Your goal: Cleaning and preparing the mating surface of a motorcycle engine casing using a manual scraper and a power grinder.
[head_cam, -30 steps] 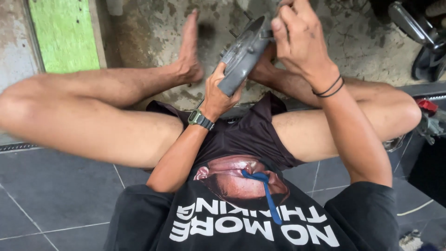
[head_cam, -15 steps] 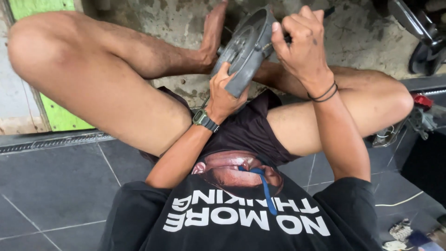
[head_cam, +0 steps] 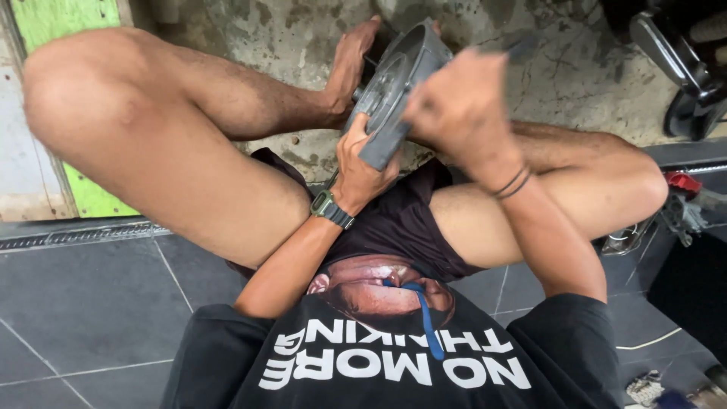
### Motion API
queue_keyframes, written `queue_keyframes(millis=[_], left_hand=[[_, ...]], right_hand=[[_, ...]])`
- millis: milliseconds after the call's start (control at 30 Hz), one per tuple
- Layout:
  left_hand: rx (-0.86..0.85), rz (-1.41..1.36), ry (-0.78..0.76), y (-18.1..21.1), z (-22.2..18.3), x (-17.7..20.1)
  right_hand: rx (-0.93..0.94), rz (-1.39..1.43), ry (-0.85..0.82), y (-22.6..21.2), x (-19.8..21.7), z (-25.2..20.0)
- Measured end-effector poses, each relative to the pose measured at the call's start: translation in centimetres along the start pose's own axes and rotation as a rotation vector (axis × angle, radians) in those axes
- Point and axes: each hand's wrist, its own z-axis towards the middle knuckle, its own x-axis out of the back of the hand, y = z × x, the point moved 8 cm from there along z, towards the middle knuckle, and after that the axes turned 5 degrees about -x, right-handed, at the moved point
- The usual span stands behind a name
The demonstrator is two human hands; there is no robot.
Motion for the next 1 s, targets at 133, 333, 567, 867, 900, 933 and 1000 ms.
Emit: queue_keyframes(millis=[133,333,567,867,900,933,1000], left_hand=[[0.026,-0.048,-0.003,-0.9,-0.9,-0.7],[0.084,-0.055,-0.018,-0.5,-0.9,-0.2],[0.122,0.004,-0.102,-0.6,-1.2,-1.3],[0.156,0.010,-0.117,-0.1,-1.3,-1.2],[0.133,0.057,-0.110,0.5,-0.8,-1.1],[0.139,0.059,-0.118,0.3,-0.7,-1.1],[0.119,0.070,-0.114,0.5,-0.5,-1.3]], right_hand=[[-0.107,0.000,-0.030,1.4,0.5,0.4],[-0.017,0.091,0.019,0.5,0.6,-0.1],[0.067,0.120,0.006,-2.5,1.5,0.2],[0.019,0.143,-0.001,-2.3,1.8,-0.5],[-0.058,0.066,0.005,-0.7,1.5,-0.7],[-0.064,0.072,0.002,-0.1,1.2,-0.6],[-0.107,0.100,0.053,1.3,1.8,-0.5]])
